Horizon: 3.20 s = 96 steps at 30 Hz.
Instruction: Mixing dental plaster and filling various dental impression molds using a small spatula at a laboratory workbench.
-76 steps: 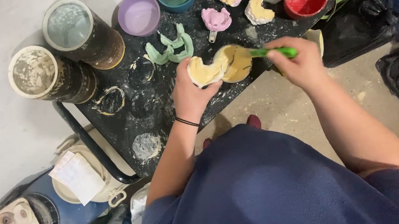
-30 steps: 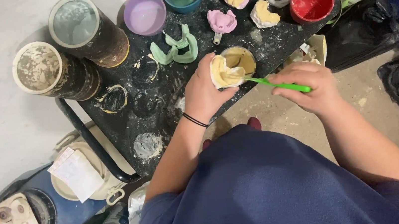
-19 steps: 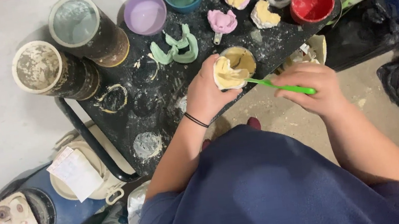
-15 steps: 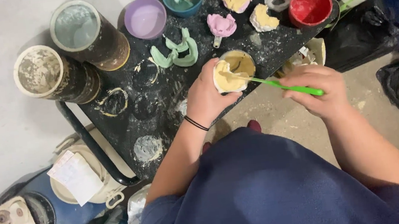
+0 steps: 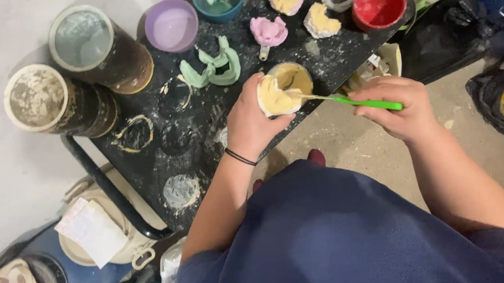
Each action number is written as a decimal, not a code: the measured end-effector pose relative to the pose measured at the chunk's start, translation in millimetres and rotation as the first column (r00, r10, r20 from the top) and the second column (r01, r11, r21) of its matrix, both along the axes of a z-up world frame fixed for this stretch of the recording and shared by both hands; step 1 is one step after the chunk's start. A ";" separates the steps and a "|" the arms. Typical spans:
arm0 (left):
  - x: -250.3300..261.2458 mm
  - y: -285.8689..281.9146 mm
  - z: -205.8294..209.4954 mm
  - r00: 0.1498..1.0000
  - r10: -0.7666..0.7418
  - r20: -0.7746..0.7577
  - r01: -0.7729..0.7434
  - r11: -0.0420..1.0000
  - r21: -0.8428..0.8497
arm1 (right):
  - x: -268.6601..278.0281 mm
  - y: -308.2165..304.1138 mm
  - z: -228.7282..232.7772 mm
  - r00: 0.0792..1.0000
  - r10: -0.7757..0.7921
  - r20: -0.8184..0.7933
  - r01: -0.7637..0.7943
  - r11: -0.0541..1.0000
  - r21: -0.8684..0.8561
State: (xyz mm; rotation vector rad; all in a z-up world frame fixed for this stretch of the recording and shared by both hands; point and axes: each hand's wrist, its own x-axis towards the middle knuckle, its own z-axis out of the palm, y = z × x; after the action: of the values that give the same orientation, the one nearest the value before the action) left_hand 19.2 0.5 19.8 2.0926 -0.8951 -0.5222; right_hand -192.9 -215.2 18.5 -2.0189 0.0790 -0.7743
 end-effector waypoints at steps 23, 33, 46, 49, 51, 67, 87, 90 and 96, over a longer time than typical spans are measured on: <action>-2.0 -2.4 1.4 1.000 0.018 -0.007 -0.018 0.999 -0.040 | 9.0 5.2 -4.3 1.000 -0.012 0.028 0.011 0.999 0.040; -4.4 -2.0 -5.9 1.000 0.002 0.013 -0.002 0.999 -0.053 | 29.5 21.3 23.9 0.997 0.066 0.047 -0.067 0.998 0.014; 31.0 24.0 8.9 0.963 0.264 -0.045 -0.267 0.960 -0.084 | 36.2 16.5 -4.5 0.962 -0.197 -0.189 0.246 0.926 0.287; 26.9 24.6 0.0 0.957 0.281 -0.072 -0.286 0.955 -0.074 | 41.7 21.9 -35.8 0.929 -0.238 -0.284 0.309 0.920 0.239; 17.6 16.1 -4.0 0.960 0.224 -0.171 -0.236 0.970 -0.053 | 47.6 20.9 -53.5 0.878 -0.280 -0.388 0.279 0.958 -0.060; 6.4 -1.7 -63.6 0.647 0.082 -0.758 -0.373 0.901 -0.221 | 37.9 52.1 -69.5 0.897 -0.178 -0.404 0.282 0.935 0.214; -9.9 7.4 11.3 0.989 0.136 -0.059 -0.137 0.990 -0.012 | 38.4 74.6 10.5 0.947 -0.296 -0.124 0.321 0.863 0.390; -12.8 4.3 3.2 0.993 0.120 -0.017 -0.120 0.993 0.005 | 25.8 58.5 -7.0 0.983 -0.177 -0.047 0.166 0.971 -0.172; -11.5 2.1 2.5 0.995 0.093 -0.046 -0.090 0.994 0.069 | 25.6 47.0 -2.8 0.983 -0.141 -0.114 0.113 0.968 -0.226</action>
State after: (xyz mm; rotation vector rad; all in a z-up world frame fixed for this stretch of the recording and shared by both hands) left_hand 7.7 2.6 22.3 2.1603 -0.7589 -0.5596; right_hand -167.3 -168.2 15.7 -2.2913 0.2079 -0.7583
